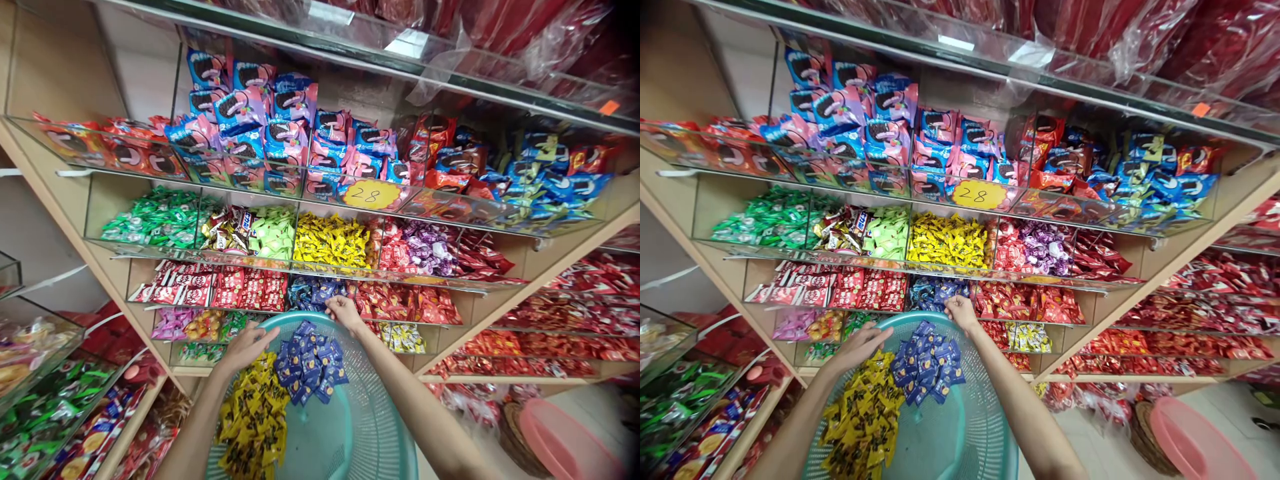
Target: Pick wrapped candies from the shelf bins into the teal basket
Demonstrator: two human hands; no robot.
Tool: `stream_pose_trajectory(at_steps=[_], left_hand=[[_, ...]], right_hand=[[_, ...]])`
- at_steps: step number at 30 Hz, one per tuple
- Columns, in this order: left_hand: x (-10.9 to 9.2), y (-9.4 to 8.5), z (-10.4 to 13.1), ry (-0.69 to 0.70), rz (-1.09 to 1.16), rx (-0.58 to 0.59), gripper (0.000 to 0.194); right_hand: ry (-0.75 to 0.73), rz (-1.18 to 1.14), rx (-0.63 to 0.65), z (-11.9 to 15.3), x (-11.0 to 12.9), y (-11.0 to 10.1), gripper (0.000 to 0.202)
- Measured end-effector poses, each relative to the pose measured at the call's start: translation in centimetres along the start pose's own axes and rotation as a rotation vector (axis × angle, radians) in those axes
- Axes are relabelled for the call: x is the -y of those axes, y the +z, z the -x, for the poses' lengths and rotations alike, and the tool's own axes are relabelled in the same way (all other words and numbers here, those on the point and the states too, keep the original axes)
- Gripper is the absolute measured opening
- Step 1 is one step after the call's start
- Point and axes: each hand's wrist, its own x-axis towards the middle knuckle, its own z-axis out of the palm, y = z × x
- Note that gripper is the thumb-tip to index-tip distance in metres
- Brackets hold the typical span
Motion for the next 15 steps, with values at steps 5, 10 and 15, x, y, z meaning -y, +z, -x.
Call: stream_pose_trajectory(at_steps=[5, 10, 15], left_hand=[[-0.4, -0.2, 0.0, -0.005, 0.016, -0.003, 0.063], [-0.5, -0.1, 0.0, -0.009, 0.0, 0.006, 0.063], [-0.5, -0.1, 0.1, -0.004, -0.009, 0.004, 0.063]], right_hand=[[-0.159, -0.04, 0.147, 5.1, 0.3, -1.6, 0.037], [-0.171, -0.048, 0.203, 8.9, 1.5, -2.2, 0.034], [-0.187, 0.003, 0.231, 10.4, 1.7, -3.1, 0.031]])
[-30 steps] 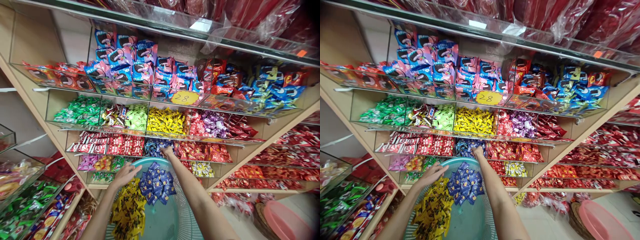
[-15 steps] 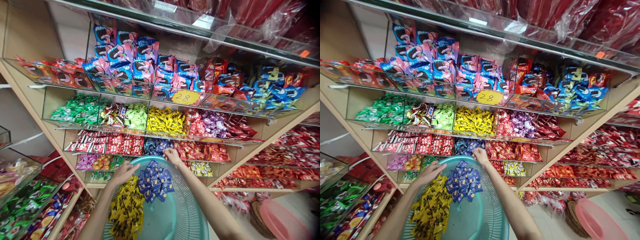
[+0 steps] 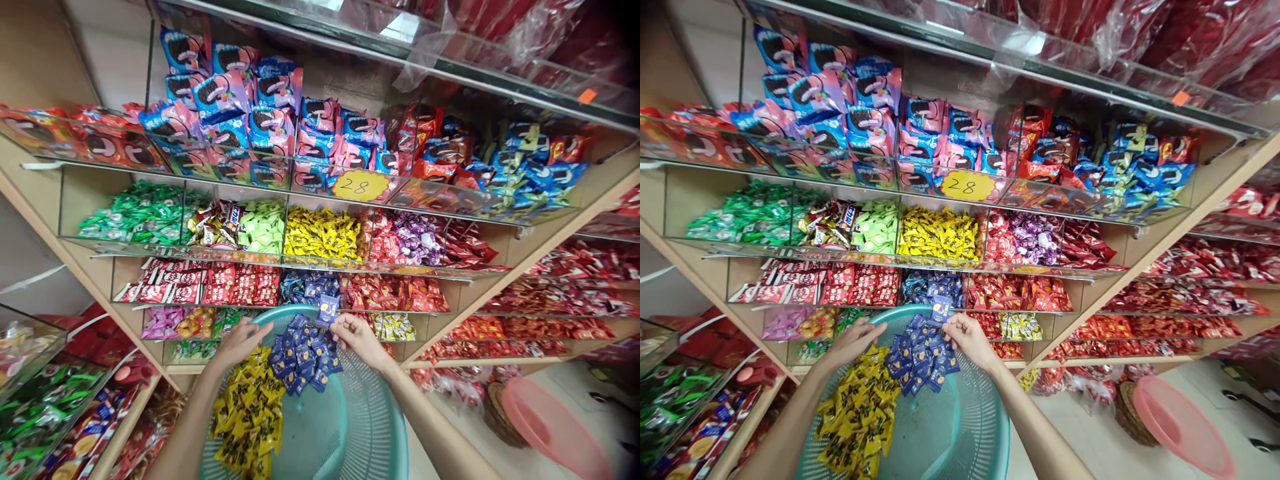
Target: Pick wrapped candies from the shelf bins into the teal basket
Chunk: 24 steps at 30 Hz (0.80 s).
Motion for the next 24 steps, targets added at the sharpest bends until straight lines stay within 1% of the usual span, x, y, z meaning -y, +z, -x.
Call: stream_pose_trajectory(at_steps=[2, 4, 7, 10, 13, 16, 19, 21, 24], left_hand=[[0.2, 0.1, 0.0, 0.002, 0.013, -0.007, 0.063], [0.4, 0.1, -0.1, 0.001, 0.033, -0.014, 0.062], [0.7, 0.3, -0.3, -0.003, 0.031, -0.011, 0.062], [0.7, 0.3, -0.4, 0.002, 0.023, -0.018, 0.061], [0.7, 0.3, -0.4, 0.012, 0.033, -0.033, 0.061], [0.6, 0.3, -0.3, 0.014, 0.013, -0.029, 0.061], [0.5, 0.3, -0.2, 0.015, -0.009, -0.023, 0.062], [0.4, 0.3, -0.2, 0.019, -0.007, -0.023, 0.062], [0.4, 0.3, -0.2, 0.021, 0.001, -0.027, 0.061]], right_hand=[[-0.01, 0.045, -0.005, 0.2, -0.5, -0.6, 0.029], [0.02, 0.097, -0.017, 0.4, -1.2, -1.1, 0.027], [0.171, 0.185, -0.025, 0.7, -2.2, -1.6, 0.024], [0.334, 0.288, -0.021, 1.1, -2.7, -1.5, 0.019], [0.45, 0.263, 0.019, 1.1, -2.8, -1.2, 0.019], [0.482, 0.202, 0.079, 0.7, -3.2, -0.8, 0.023], [0.512, 0.192, 0.115, 0.3, -3.8, -0.4, 0.028], [0.509, 0.176, 0.107, 0.2, -4.1, -0.1, 0.029], [0.467, 0.116, 0.077, 0.1, -4.4, 0.4, 0.029]])
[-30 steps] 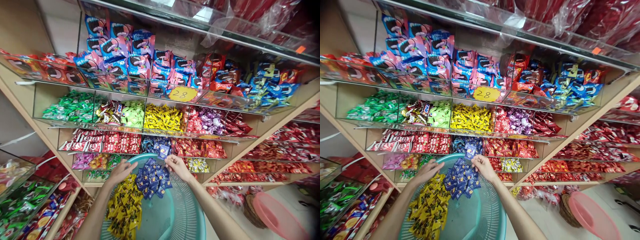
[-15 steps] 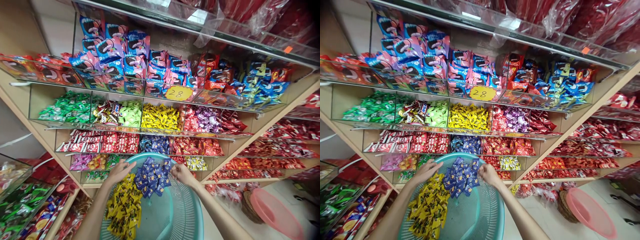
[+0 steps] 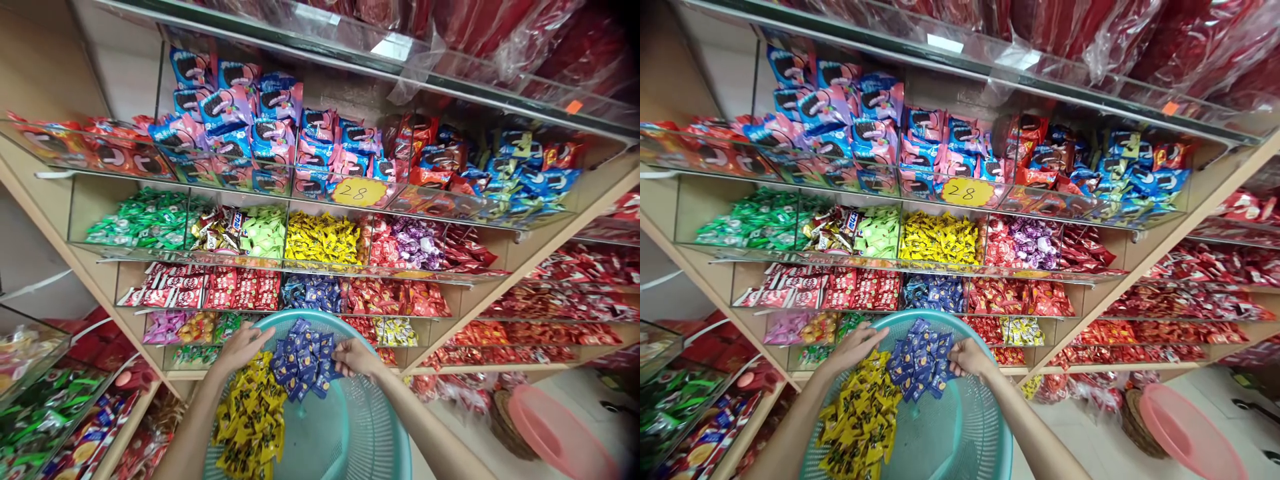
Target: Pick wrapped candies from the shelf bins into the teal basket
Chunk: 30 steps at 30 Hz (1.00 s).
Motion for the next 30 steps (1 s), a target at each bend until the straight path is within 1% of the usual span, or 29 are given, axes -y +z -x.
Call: stream_pose_trajectory(at_steps=[3, 5, 7, 9, 11, 13, 14, 16, 18, 20, 25, 30], left_hand=[[-0.1, -0.1, 0.0, -0.004, 0.009, 0.001, 0.06], [-0.2, -0.1, 0.0, -0.006, 0.016, -0.002, 0.06], [-0.4, -0.2, 0.1, -0.008, 0.017, -0.005, 0.06], [-0.6, -0.3, 0.2, -0.009, 0.011, -0.002, 0.061], [-0.8, -0.3, 0.3, -0.012, 0.001, 0.005, 0.061], [-1.0, -0.4, 0.3, -0.02, -0.012, 0.012, 0.062], [-1.1, -0.4, 0.4, -0.025, -0.018, 0.015, 0.063], [-1.1, -0.3, 0.4, -0.03, -0.026, 0.019, 0.063], [-1.0, -0.2, 0.4, -0.027, -0.024, 0.015, 0.062], [-0.9, -0.2, 0.4, -0.016, -0.013, 0.009, 0.06], [-0.8, 0.0, 0.4, -0.004, 0.013, 0.009, 0.059], [-0.9, -0.1, 0.6, -0.006, 0.03, -0.004, 0.062]], right_hand=[[-0.013, -0.013, 0.011, -0.1, 0.0, 0.2, 0.031], [-0.02, 0.044, 0.012, 0.0, 0.1, 0.0, 0.034], [-0.068, 0.137, -0.032, 0.0, 0.5, -0.5, 0.036], [-0.155, 0.253, -0.139, -0.2, 1.3, -1.1, 0.033], [-0.249, 0.41, -0.295, -0.7, 2.6, -1.6, 0.026], [-0.306, 0.58, -0.446, -1.7, 4.0, -1.9, 0.016], [-0.314, 0.648, -0.504, -2.4, 4.8, -1.9, 0.016], [-0.286, 0.718, -0.566, -4.0, 6.1, -1.9, 0.028], [-0.224, 0.725, -0.586, -5.8, 7.3, -1.8, 0.038], [-0.166, 0.719, -0.591, -7.5, 8.1, -1.8, 0.044], [-0.042, 0.698, -0.596, -10.8, 8.8, -2.2, 0.049], [0.003, 0.677, -0.593, -12.5, 8.6, -2.3, 0.048]])
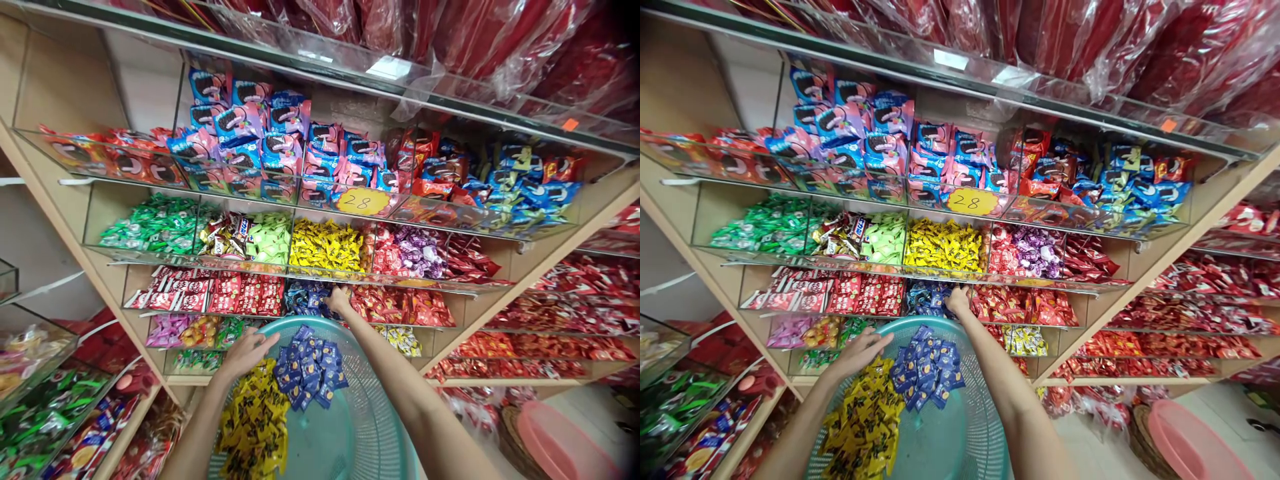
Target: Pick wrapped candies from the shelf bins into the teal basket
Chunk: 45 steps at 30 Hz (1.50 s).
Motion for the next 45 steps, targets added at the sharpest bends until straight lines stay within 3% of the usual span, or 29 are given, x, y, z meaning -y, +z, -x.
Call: stream_pose_trajectory(at_steps=[7, 12, 17, 22, 26, 34, 45], left_hand=[[0.0, 0.0, -0.1, -0.004, -0.01, -0.015, 0.06], [0.2, 0.0, -0.2, -0.002, -0.015, 0.017, 0.058], [0.1, 0.0, -0.3, -0.009, -0.008, 0.009, 0.06], [-0.3, -0.1, -0.2, -0.021, -0.043, 0.016, 0.061], [-0.8, -0.2, 0.0, -0.03, -0.044, 0.018, 0.061], [-1.2, -0.4, 0.2, -0.027, -0.057, 0.02, 0.06], [-1.3, -0.5, 0.3, -0.02, -0.068, 0.009, 0.065]], right_hand=[[-0.026, -0.028, -0.029, 1.0, -0.2, -0.4, 0.052], [-0.164, -0.14, -0.073, 3.4, -1.6, -0.8, 0.054], [-0.249, -0.485, -0.12, 6.5, -3.8, -1.1, 0.056], [-0.146, -1.01, 0.09, 9.5, -4.6, -1.5, 0.055], [-0.11, -1.199, 0.13, 10.6, -4.5, -1.4, 0.044], [-0.045, -1.234, 0.15, 10.7, -5.3, 0.2, 0.04], [-0.119, -1.237, 0.112, 11.1, -5.2, 1.3, 0.049]])
